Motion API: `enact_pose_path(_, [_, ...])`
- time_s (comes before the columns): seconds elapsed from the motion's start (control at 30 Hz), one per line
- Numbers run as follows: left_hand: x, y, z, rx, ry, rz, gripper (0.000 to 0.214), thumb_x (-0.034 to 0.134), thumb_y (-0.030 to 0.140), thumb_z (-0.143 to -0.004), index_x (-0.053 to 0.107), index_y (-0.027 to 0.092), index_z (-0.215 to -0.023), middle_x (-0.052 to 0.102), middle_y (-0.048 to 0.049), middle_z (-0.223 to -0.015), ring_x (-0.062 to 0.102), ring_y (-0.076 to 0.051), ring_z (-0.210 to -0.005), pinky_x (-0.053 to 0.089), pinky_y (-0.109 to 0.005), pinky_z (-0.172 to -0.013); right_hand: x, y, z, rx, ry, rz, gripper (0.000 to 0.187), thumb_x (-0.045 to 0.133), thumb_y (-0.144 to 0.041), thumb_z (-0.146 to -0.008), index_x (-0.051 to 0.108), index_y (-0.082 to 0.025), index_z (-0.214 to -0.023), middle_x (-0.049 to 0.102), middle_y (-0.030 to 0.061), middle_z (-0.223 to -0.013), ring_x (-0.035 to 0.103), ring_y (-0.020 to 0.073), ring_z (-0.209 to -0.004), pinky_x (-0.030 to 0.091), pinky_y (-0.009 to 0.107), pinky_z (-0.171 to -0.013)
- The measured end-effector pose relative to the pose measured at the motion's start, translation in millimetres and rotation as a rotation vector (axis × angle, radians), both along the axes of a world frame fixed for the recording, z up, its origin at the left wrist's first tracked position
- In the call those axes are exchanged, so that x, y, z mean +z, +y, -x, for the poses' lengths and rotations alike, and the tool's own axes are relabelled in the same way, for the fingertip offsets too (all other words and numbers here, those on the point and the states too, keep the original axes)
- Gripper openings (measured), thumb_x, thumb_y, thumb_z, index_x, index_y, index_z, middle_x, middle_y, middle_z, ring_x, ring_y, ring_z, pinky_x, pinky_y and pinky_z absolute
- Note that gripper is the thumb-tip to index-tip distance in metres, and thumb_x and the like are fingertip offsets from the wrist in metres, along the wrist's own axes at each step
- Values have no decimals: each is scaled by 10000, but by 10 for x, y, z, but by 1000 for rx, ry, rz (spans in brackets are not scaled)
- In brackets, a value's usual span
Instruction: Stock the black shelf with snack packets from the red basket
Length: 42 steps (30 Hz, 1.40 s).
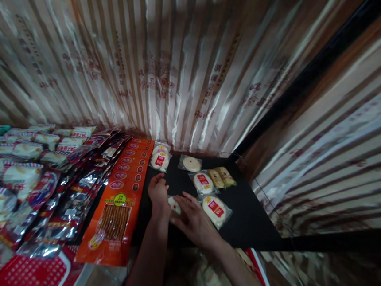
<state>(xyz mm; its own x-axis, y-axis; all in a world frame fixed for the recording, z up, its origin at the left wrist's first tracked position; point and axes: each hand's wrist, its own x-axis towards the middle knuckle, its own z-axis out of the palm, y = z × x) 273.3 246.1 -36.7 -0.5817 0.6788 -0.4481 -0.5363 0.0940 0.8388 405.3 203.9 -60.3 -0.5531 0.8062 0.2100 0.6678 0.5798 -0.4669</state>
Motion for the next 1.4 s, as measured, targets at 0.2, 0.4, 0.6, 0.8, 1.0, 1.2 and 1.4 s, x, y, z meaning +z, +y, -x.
enact_pose_path(0.2, [20, -286, -92, -47, -27, 7, 199, 501, 120, -584, 638, 147, -725, 608, -20, -788, 536, -89, -668, 417, -212, -606, -101, -357, -11, 0, -127, -109, 532, 647, -254, -760, 517, -134, -1262, 484, 170, -1337, 429, 321, -1234, 416, 495, -996])
enact_pose_path(0.4, [-31, -576, -135, -5, 23, -14, 193, 494, 142, -618, 638, 141, -746, 631, -41, -787, 585, -125, -724, 454, -240, -644, -119, -533, -21, -71, 49, -138, 369, 577, -239, -804, 592, -134, -1158, 604, 154, -1198, 529, 275, -1146, 469, 436, -956])
enact_pose_path(0.6, [-37, -817, -80, 112, 567, -19, 278, 439, 132, -686, 617, 180, -893, 635, -59, -967, 572, -171, -928, 425, -330, -893, -60, -559, -43, -269, 499, 120, 303, 605, -364, -776, 672, -167, -996, 678, 109, -1054, 623, 245, -987, 482, 415, -923])
enact_pose_path(0.8, [16, -847, -127, -93, 465, 81, 333, 500, 220, -766, 563, 161, -1088, 589, -110, -1169, 532, -214, -1109, 400, -353, -969, 176, -535, 79, -499, 1261, 785, 375, 668, -480, -708, 672, -156, -896, 718, 58, -878, 657, 236, -878, 543, 416, -810])
enact_pose_path(1.0, [11, -725, -231, -275, 269, -18, 391, 515, 139, -759, 529, 129, -1150, 656, -107, -997, 646, -166, -836, 512, -266, -727, 296, -372, 159, -485, 1494, 1034, 314, 676, -436, -733, 645, -179, -911, 720, 47, -870, 675, 197, -788, 561, 394, -753])
enact_pose_path(1.2, [-156, -484, -127, -130, 343, 17, 324, 515, 91, -736, 576, 149, -1049, 658, -53, -852, 636, -123, -677, 498, -204, -586, 134, -100, 165, -582, 1184, 858, 376, 696, -510, -668, 669, -182, -849, 713, 31, -826, 644, 152, -740, 518, 237, -627])
enact_pose_path(1.4, [-258, -338, -69, -103, 551, 113, 367, 534, 101, -717, 583, 190, -1070, 669, -65, -990, 640, -171, -889, 494, -280, -808, 6, 167, 339, -498, 1085, 825, 393, 777, -403, -554, 657, -167, -844, 700, 3, -727, 614, 128, -646, 472, 237, -648])
